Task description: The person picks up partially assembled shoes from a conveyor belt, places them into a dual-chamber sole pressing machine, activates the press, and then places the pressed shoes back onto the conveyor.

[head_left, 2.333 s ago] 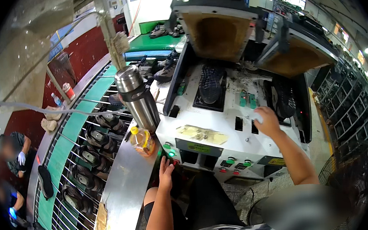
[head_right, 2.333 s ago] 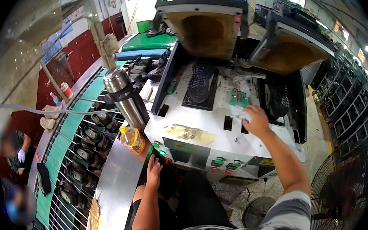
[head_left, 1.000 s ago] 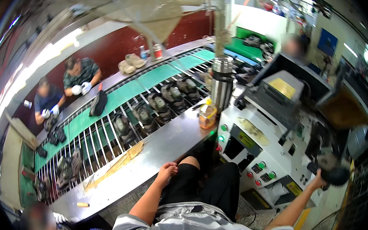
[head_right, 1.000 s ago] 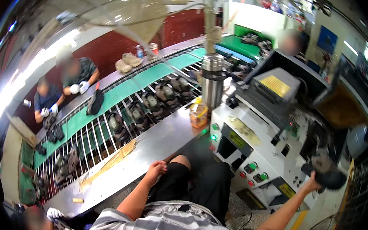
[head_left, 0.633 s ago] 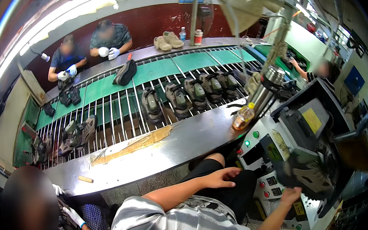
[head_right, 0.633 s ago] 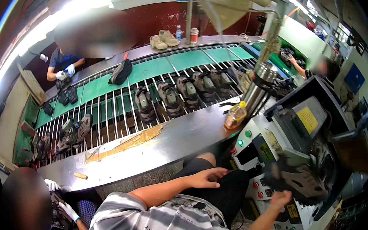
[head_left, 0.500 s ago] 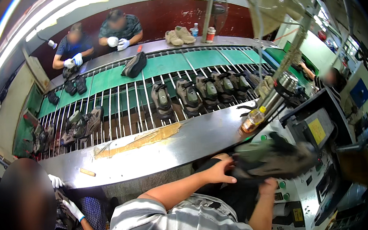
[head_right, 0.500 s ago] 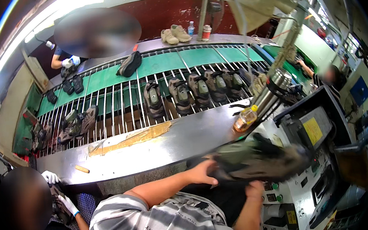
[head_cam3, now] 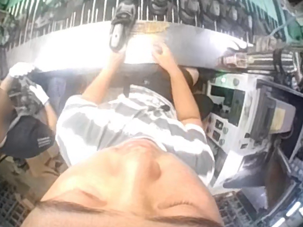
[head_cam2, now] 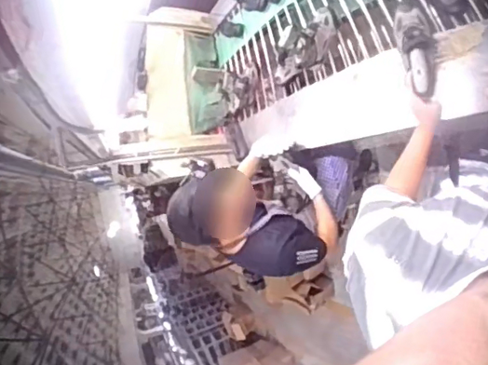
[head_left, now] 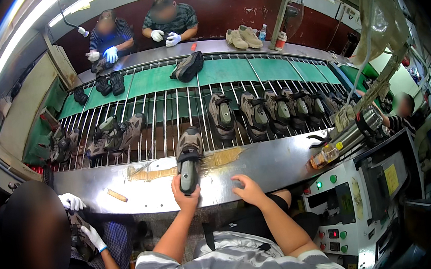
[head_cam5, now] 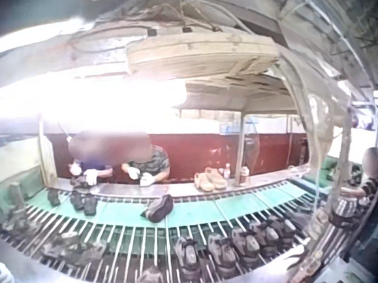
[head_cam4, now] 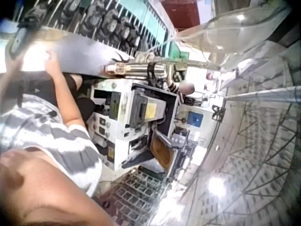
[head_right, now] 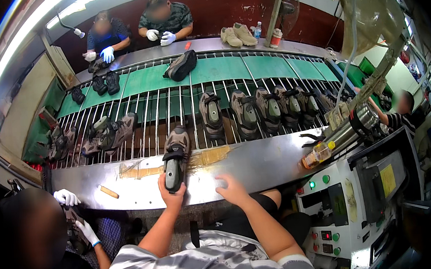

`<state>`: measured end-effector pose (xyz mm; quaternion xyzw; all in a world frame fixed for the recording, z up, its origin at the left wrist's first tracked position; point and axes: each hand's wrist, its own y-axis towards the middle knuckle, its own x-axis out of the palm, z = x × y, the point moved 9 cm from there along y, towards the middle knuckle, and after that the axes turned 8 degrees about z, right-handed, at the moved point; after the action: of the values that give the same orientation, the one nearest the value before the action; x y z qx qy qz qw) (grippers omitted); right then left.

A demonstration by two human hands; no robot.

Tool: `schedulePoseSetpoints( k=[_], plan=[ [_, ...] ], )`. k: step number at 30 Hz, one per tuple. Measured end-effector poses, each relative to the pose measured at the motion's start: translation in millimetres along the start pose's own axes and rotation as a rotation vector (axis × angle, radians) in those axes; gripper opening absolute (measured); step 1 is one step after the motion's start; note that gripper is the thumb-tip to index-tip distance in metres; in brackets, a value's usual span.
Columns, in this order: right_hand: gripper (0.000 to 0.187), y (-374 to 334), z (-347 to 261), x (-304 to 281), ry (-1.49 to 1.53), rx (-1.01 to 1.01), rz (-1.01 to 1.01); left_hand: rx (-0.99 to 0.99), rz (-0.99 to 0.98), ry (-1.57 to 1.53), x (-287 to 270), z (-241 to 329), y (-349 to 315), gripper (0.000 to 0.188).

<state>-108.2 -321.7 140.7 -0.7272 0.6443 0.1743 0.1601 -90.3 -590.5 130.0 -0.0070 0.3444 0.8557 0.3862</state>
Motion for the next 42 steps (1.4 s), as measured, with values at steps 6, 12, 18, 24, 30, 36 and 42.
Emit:
schedulePoseSetpoints(
  k=[6,12,18,24,30,36,42],
  plan=[
    [0.034,-40.7,96.0,-42.2,0.023,0.256,0.219,-0.082,0.155,0.106,51.2,2.0,17.4,0.071],
    [0.032,-68.6,135.8,-111.0,-0.214,0.515,0.413,-0.227,0.180,0.198,106.7,-31.9,78.9,0.064],
    [0.026,-18.4,145.4,-76.0,-0.281,0.299,0.388,-0.167,-0.016,0.048,157.7,-96.6,120.5,0.073],
    [0.022,57.2,118.2,-46.4,-0.512,0.136,0.182,-0.302,-0.179,0.163,163.7,-77.4,154.6,0.055],
    [0.010,132.4,115.7,-5.1,-0.759,-0.159,0.083,0.060,-0.193,0.085,213.4,-5.2,254.6,0.044],
    [0.009,162.0,70.6,16.0,-0.615,-0.496,0.191,0.115,-0.613,0.659,372.4,-86.7,328.9,0.061],
    [0.011,176.6,71.6,8.5,-0.525,-0.424,0.204,0.036,-0.564,0.868,469.9,-163.3,382.0,0.056]
  ],
)
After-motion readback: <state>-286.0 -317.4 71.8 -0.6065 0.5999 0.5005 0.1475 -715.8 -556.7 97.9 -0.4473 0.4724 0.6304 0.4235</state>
